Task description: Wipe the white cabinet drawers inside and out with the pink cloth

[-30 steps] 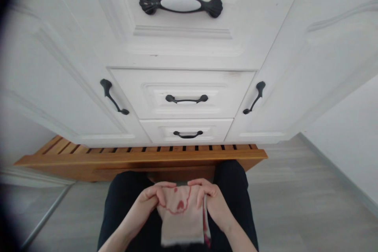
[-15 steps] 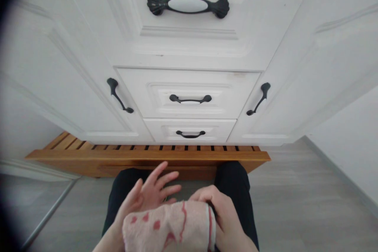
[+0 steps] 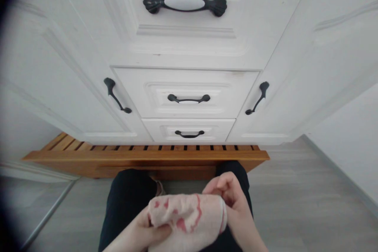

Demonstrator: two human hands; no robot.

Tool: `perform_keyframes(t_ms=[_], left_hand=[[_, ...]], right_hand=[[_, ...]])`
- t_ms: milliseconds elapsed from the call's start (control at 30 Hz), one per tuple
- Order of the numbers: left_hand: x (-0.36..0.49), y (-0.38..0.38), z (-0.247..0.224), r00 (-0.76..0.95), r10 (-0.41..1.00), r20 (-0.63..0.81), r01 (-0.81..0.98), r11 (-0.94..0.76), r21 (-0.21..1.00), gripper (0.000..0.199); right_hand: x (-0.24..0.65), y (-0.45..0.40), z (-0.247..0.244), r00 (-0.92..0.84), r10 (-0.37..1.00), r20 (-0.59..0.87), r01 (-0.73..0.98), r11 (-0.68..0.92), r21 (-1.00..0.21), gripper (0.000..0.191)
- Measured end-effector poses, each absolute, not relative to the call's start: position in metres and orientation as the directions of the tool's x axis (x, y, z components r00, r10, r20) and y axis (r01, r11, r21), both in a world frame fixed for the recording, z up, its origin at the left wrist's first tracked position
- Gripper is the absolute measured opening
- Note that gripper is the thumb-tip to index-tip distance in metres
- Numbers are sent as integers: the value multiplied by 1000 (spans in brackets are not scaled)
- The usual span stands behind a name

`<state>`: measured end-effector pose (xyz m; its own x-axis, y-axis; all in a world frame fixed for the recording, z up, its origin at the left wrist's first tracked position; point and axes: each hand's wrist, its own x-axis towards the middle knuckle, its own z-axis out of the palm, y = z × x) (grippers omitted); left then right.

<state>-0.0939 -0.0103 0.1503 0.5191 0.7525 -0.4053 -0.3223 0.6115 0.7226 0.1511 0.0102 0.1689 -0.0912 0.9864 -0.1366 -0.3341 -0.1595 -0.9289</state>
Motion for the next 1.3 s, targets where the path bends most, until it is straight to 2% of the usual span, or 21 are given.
perform_keyframes(t_ms=[100, 200, 267, 333, 433, 500, 600, 733, 900, 1033, 1133, 1233, 1300], left_hand=[[-87, -6, 146, 463, 754, -465, -430, 650, 627, 51], [-86, -3, 128, 404, 764, -504, -510, 645, 569, 58], [-90, -5, 117, 428, 741, -517, -523, 670, 527, 70], [-96, -8, 112, 489, 705, -513, -509, 709, 489, 81], [-103, -10, 113, 569, 678, -465, -489, 734, 472, 92], [-106, -8, 119, 605, 680, -414, -477, 726, 495, 95], [-107, -3, 132, 630, 698, -340, -467, 691, 552, 96], [-100, -3, 141, 641, 682, -351, -448, 704, 552, 81], [-91, -7, 132, 552, 621, -557, -287, 768, 572, 57], [-94, -4, 138, 493, 722, -486, -357, 676, 644, 45], [-93, -1, 155, 523, 729, -442, -390, 666, 636, 34], [-92, -3, 169, 618, 714, -329, -493, 678, 545, 55], [-90, -6, 170, 651, 722, -233, -553, 662, 505, 74]], right_hand=[[136, 16, 154, -229, 917, -328, -483, -399, -779, 52], [128, 14, 115, -433, 783, -446, -461, -618, -637, 77], [130, 7, 92, -475, 733, -487, -397, -673, -624, 86], [135, 1, 83, -450, 750, -484, -319, -642, -698, 81], [142, 2, 96, -443, 813, -378, -232, -511, -828, 63], [146, 6, 111, -477, 814, -331, -206, -470, -858, 61], [150, 9, 126, -488, 796, -359, -187, -497, -848, 62], [154, 5, 127, -508, 786, -353, -293, -543, -787, 60], [154, 6, 116, -423, 801, -423, -287, -561, -776, 46], [159, 5, 114, -400, 789, -467, -322, -598, -734, 39], [160, 7, 121, -387, 826, -410, -399, -551, -733, 29], [159, 12, 131, -409, 861, -303, -515, -492, -702, 17], [156, 13, 135, -414, 859, -301, -589, -505, -631, 15]])
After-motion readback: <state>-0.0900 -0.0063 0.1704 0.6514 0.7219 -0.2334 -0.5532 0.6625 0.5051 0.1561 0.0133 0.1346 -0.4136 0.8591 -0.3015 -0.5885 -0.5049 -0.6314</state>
